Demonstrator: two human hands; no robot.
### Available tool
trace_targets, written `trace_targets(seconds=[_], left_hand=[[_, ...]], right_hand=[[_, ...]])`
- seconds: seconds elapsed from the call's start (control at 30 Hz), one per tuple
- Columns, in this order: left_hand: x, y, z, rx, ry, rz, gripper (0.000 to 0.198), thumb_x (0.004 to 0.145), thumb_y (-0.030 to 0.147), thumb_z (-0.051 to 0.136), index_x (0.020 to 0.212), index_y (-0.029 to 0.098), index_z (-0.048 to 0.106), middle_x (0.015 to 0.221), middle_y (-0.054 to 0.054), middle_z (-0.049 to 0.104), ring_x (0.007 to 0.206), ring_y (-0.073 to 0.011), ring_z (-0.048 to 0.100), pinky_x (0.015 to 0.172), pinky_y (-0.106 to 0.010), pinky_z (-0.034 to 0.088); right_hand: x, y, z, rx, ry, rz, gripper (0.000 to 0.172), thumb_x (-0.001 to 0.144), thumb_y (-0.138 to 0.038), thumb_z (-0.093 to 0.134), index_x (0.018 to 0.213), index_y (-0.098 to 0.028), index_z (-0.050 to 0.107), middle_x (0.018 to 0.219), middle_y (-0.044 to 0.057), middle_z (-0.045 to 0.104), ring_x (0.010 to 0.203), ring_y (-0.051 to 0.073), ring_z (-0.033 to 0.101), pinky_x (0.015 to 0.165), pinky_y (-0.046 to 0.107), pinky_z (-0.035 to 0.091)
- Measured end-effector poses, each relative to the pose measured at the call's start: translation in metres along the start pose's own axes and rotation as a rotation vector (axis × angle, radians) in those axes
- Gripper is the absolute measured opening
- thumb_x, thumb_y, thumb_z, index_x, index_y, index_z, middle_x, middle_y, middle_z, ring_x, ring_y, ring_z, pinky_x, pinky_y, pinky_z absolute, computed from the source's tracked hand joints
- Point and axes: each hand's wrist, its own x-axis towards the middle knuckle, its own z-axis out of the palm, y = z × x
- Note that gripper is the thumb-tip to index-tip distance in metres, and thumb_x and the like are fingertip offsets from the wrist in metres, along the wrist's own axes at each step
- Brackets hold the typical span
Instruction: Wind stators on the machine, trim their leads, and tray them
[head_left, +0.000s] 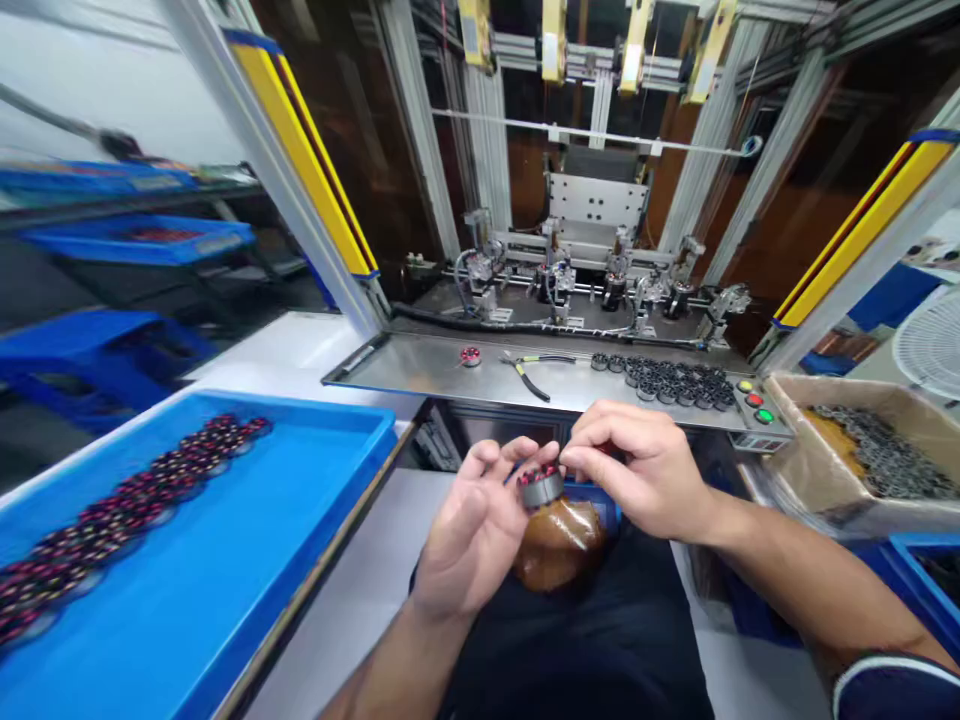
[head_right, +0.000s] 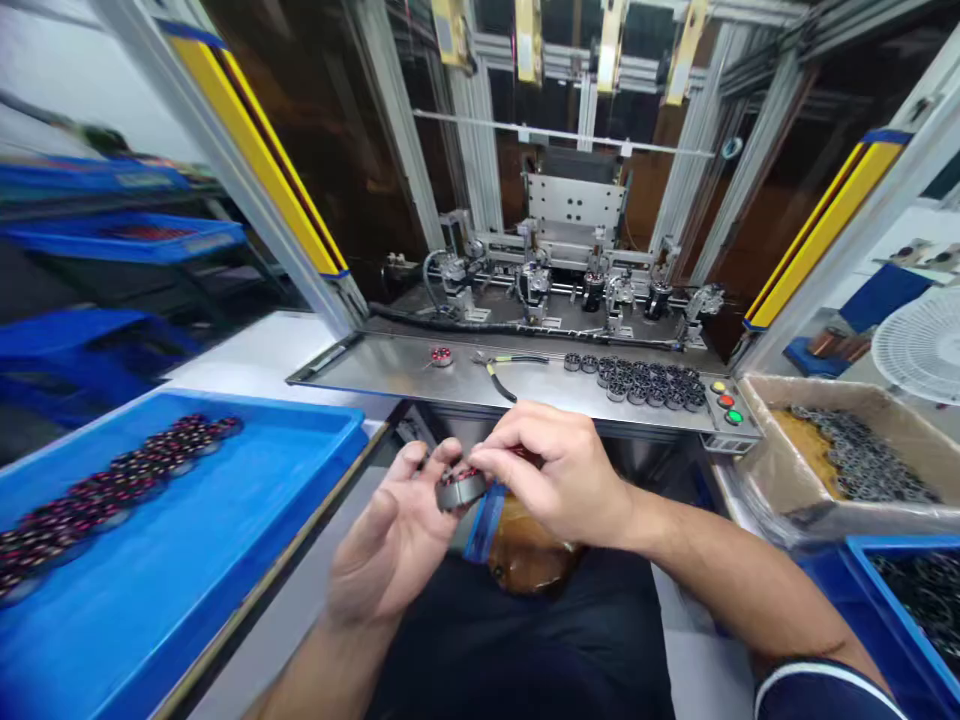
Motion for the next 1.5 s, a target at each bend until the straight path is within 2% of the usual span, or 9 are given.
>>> trace_targets(seconds=[0.23,0.4,0.53,0.8,0.93,1.07,1.2,1.37,1.5], left_hand=[[0.001,-0.005,-0.008,0.079,-0.347,-0.711,0.064,0.095,0.066,0.043,0.104,0.009,0.068,0.079,-0.014,0.075,0.063,-0.0221,0.073,0.056,-0.027,0.056],[-0.004,-0.004,-0.005,0.221,-0.278,-0.477,0.031,0.094,0.043,0.062,0.105,0.014,0.065,0.079,-0.006,0.073,0.054,-0.0125,0.069,0.051,-0.017,0.051],[-0.003,-0.003,-0.001,0.262,-0.212,-0.305,0.038,0.085,0.033,0.077,0.119,0.024,0.062,0.088,0.000,0.069,0.057,-0.0062,0.064,0.052,-0.013,0.049],[0.007,-0.008,0.002,0.229,-0.122,0.023,0.046,0.066,0.018,0.091,0.103,0.028,0.065,0.111,0.002,0.062,0.102,-0.0141,0.067,0.091,-0.024,0.056],[0.009,-0.011,0.000,0.262,-0.098,0.003,0.058,0.064,0.023,0.093,0.117,0.026,0.068,0.109,-0.002,0.066,0.099,-0.0134,0.068,0.088,-0.020,0.056],[0.008,-0.010,-0.001,0.290,-0.146,-0.101,0.035,0.074,0.031,0.086,0.106,0.023,0.074,0.102,-0.004,0.069,0.082,-0.0141,0.071,0.071,-0.021,0.059],[0.007,-0.008,-0.001,0.335,-0.114,0.010,0.024,0.074,0.029,0.087,0.095,0.024,0.077,0.105,-0.002,0.067,0.082,-0.0122,0.070,0.074,-0.022,0.059],[0.014,-0.006,-0.011,0.475,-0.102,0.205,0.023,0.073,0.021,0.087,0.093,0.025,0.078,0.113,-0.003,0.069,0.099,-0.0157,0.070,0.090,-0.026,0.057],[0.018,-0.002,-0.014,0.457,-0.151,0.185,0.022,0.075,0.020,0.085,0.095,0.027,0.077,0.113,-0.002,0.070,0.094,-0.0183,0.075,0.088,-0.030,0.060]], right_hand=[[-0.002,-0.005,-0.008,0.012,-0.096,-0.129,0.014,0.092,-0.013,0.064,0.079,-0.012,0.068,0.073,0.006,0.067,0.066,0.011,0.062,0.061,0.022,0.052],[-0.004,-0.006,-0.012,-0.049,-0.097,-0.156,0.014,0.093,-0.013,0.063,0.080,-0.011,0.068,0.073,0.006,0.067,0.066,0.011,0.062,0.061,0.021,0.052],[-0.006,-0.007,-0.012,-0.102,-0.046,-0.135,0.014,0.092,-0.011,0.063,0.078,-0.012,0.066,0.073,0.006,0.066,0.065,0.011,0.062,0.061,0.021,0.052],[-0.002,-0.004,-0.008,-0.122,-0.001,-0.117,0.015,0.092,-0.013,0.062,0.078,-0.015,0.065,0.071,0.003,0.066,0.065,0.011,0.061,0.061,0.023,0.051],[0.000,0.001,-0.006,-0.091,-0.004,-0.155,0.012,0.091,-0.013,0.064,0.079,-0.015,0.065,0.072,0.003,0.065,0.065,0.011,0.061,0.061,0.023,0.051],[0.000,0.004,-0.006,-0.101,-0.021,-0.177,0.011,0.092,-0.012,0.063,0.081,-0.015,0.065,0.073,0.004,0.065,0.067,0.012,0.062,0.062,0.024,0.052],[-0.002,0.001,-0.003,-0.108,0.024,-0.149,0.013,0.091,-0.010,0.064,0.079,-0.015,0.066,0.071,0.003,0.065,0.066,0.012,0.062,0.062,0.023,0.051],[-0.017,-0.012,0.014,0.029,0.203,0.213,0.018,0.088,-0.016,0.067,0.070,-0.016,0.066,0.068,0.000,0.063,0.062,0.009,0.058,0.059,0.021,0.047],[-0.034,-0.015,0.036,0.466,0.130,0.682,0.028,0.086,-0.033,0.071,0.066,-0.016,0.063,0.060,-0.001,0.062,0.051,0.008,0.055,0.050,0.020,0.045]])
